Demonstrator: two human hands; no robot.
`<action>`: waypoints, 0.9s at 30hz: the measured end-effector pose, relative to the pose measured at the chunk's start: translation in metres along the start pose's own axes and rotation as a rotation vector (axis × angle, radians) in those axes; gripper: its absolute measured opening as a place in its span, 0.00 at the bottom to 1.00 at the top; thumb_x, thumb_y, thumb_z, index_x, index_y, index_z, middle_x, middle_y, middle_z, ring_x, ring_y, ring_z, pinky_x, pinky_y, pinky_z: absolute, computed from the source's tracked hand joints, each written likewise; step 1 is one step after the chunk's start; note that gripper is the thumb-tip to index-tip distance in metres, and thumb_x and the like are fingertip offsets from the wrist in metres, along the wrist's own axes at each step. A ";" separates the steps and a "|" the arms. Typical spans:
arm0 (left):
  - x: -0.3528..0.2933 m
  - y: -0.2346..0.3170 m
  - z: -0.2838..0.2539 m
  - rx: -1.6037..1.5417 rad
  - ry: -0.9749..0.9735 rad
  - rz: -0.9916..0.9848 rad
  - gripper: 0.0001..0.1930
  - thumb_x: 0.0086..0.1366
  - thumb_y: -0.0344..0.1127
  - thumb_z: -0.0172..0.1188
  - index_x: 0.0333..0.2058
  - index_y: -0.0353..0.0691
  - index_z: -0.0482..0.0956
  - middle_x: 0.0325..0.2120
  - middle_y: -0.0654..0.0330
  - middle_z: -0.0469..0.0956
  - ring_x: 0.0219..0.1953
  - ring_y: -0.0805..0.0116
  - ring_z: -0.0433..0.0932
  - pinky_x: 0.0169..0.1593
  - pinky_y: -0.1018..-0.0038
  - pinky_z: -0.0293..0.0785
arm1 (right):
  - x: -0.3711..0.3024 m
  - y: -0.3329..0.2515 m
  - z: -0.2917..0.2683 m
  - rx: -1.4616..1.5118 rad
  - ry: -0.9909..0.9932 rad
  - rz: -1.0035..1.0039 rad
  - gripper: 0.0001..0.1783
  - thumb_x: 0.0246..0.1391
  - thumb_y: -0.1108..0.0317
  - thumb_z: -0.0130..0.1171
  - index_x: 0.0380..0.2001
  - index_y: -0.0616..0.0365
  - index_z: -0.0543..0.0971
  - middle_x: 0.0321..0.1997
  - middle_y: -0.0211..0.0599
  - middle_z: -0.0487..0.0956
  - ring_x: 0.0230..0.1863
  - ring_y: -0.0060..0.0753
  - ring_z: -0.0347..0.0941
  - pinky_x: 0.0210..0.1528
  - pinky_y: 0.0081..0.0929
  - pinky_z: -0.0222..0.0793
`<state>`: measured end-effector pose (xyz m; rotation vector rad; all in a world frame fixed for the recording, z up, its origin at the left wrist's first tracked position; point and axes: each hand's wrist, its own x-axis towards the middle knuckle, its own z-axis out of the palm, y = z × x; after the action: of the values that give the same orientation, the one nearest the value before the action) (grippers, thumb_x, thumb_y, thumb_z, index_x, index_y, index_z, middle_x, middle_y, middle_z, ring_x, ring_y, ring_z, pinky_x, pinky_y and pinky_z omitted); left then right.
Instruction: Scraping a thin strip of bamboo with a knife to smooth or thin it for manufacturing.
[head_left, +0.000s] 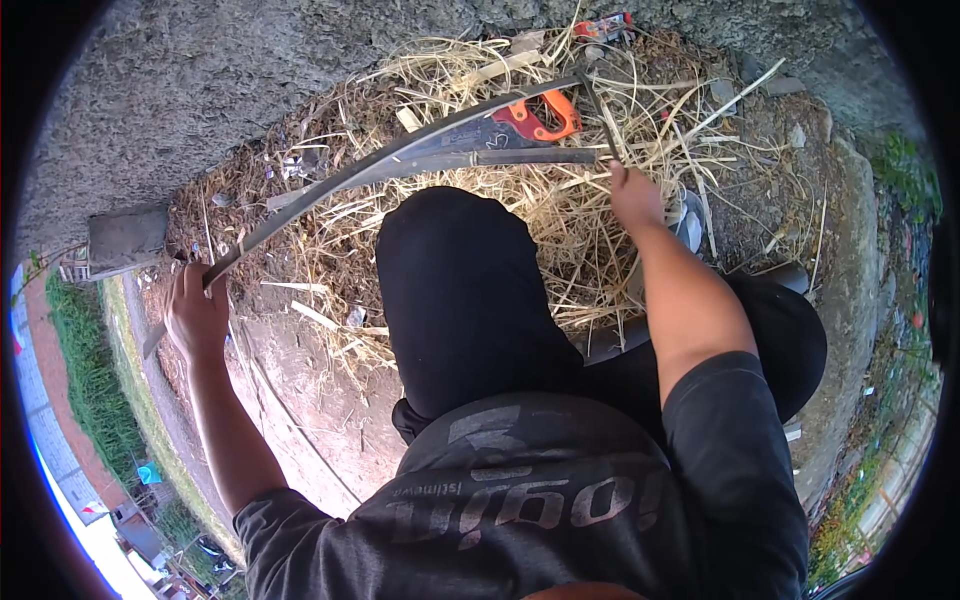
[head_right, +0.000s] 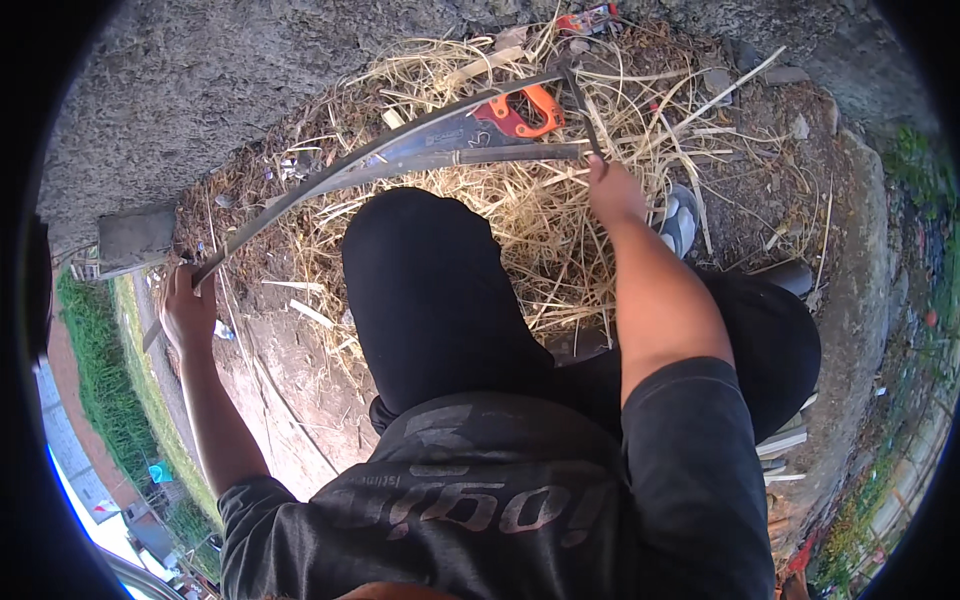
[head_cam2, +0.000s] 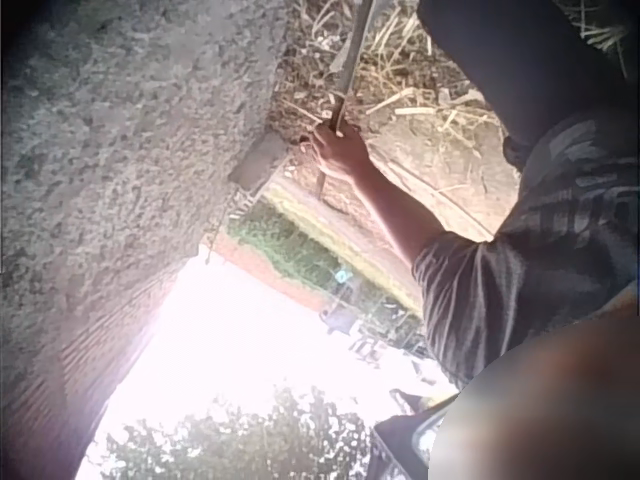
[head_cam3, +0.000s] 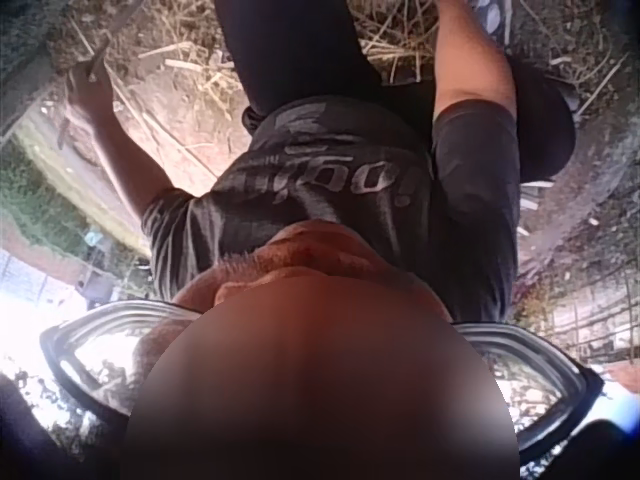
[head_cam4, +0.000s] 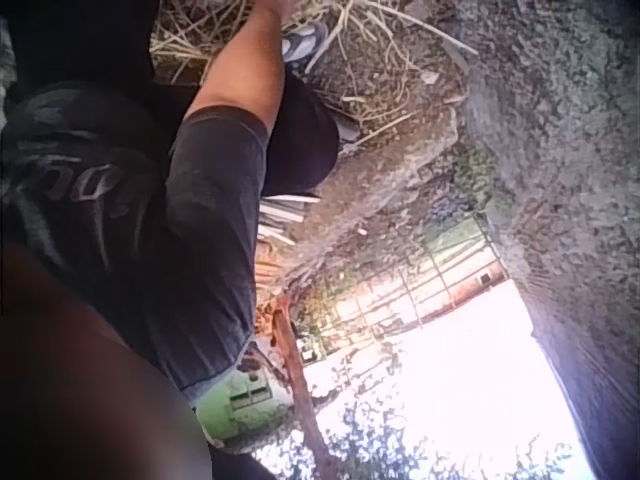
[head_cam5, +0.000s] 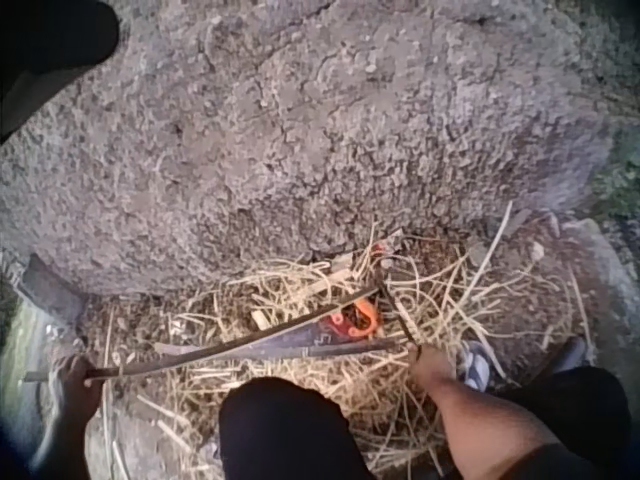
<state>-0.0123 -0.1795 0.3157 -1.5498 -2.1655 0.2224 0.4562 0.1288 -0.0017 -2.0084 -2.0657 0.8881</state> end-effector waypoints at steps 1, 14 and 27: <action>-0.005 0.006 -0.003 -0.008 -0.067 -0.062 0.12 0.65 0.47 0.59 0.34 0.45 0.74 0.31 0.56 0.78 0.33 0.50 0.79 0.35 0.56 0.74 | -0.006 -0.011 -0.003 -0.002 -0.010 -0.002 0.31 0.68 0.41 0.38 0.40 0.59 0.77 0.33 0.56 0.81 0.38 0.63 0.78 0.42 0.56 0.72; 0.000 0.021 -0.010 -0.086 -0.350 -0.121 0.20 0.71 0.52 0.51 0.29 0.41 0.76 0.26 0.51 0.77 0.27 0.44 0.77 0.29 0.52 0.70 | -0.033 -0.058 0.014 0.012 -0.089 -0.057 0.30 0.68 0.42 0.37 0.39 0.60 0.74 0.33 0.57 0.80 0.39 0.60 0.79 0.42 0.56 0.71; -0.010 0.010 0.001 -0.101 -0.486 -0.195 0.28 0.73 0.57 0.43 0.25 0.41 0.78 0.19 0.49 0.76 0.23 0.45 0.77 0.28 0.52 0.69 | -0.054 -0.096 0.004 -0.001 -0.259 -0.685 0.27 0.68 0.42 0.39 0.40 0.56 0.72 0.30 0.54 0.80 0.34 0.63 0.77 0.38 0.55 0.72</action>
<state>-0.0015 -0.1849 0.3082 -1.4334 -2.7218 0.4716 0.3761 0.0820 0.0583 -1.0669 -2.6138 1.0142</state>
